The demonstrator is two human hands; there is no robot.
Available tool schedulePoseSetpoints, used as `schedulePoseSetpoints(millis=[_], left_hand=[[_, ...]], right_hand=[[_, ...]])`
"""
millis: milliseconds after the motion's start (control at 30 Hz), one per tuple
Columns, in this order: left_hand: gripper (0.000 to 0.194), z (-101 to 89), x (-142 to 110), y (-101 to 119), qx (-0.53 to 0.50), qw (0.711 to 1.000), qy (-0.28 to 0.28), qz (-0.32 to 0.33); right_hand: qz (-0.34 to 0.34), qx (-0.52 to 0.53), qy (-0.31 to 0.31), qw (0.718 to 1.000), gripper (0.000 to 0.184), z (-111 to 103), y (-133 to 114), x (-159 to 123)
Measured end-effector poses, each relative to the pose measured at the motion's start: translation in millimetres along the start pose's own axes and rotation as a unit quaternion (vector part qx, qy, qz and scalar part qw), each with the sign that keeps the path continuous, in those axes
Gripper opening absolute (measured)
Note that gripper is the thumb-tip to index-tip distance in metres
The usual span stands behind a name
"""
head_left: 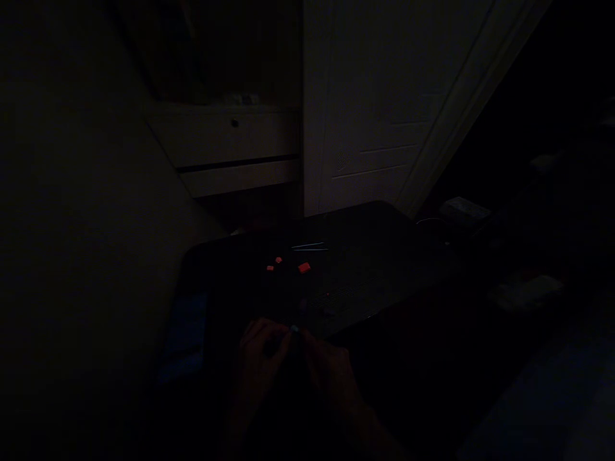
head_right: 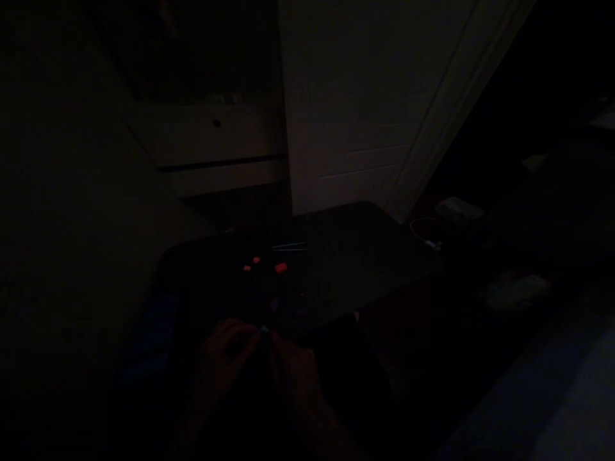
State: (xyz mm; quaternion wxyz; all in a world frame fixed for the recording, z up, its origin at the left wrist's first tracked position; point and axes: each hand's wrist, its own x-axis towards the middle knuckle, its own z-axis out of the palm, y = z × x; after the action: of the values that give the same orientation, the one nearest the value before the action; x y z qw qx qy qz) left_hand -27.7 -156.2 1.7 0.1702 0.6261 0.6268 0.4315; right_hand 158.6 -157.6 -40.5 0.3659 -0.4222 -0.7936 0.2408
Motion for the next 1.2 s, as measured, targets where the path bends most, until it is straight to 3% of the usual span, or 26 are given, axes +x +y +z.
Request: schedulePoseSetpoints(millis=[333,467,633,767,1033,1200], left_hand=[[0.015,1.2,-1,-2,-0.021,0.999,-0.004,-0.035],[0.017,-1.8,-1,0,-0.04,0.998,-0.01,-0.049],[0.017,-18.6,-5,8,-0.059,0.995,-0.013,-0.085],[0.013,-33.7,-10,20,-0.087,0.991,-0.023,-0.102],[0.013,-45.9,-16,42,-0.132,0.991,-0.019,-0.018],[0.021,-54.4,-16,55,-0.159,0.987,-0.03,0.015]], right_hand=[[0.042,0.04,0.029,0.998,0.043,-4,-5,6],[0.107,0.069,0.071,0.989,0.036,-8,-15,9],[0.19,0.134,0.096,0.968,0.027,-18,-29,11],[0.129,0.189,0.101,0.968,0.024,-27,-38,13],[0.017,0.175,0.147,0.973,0.022,-38,-56,14],[-0.013,0.156,0.143,0.977,0.032,-52,-68,13]])
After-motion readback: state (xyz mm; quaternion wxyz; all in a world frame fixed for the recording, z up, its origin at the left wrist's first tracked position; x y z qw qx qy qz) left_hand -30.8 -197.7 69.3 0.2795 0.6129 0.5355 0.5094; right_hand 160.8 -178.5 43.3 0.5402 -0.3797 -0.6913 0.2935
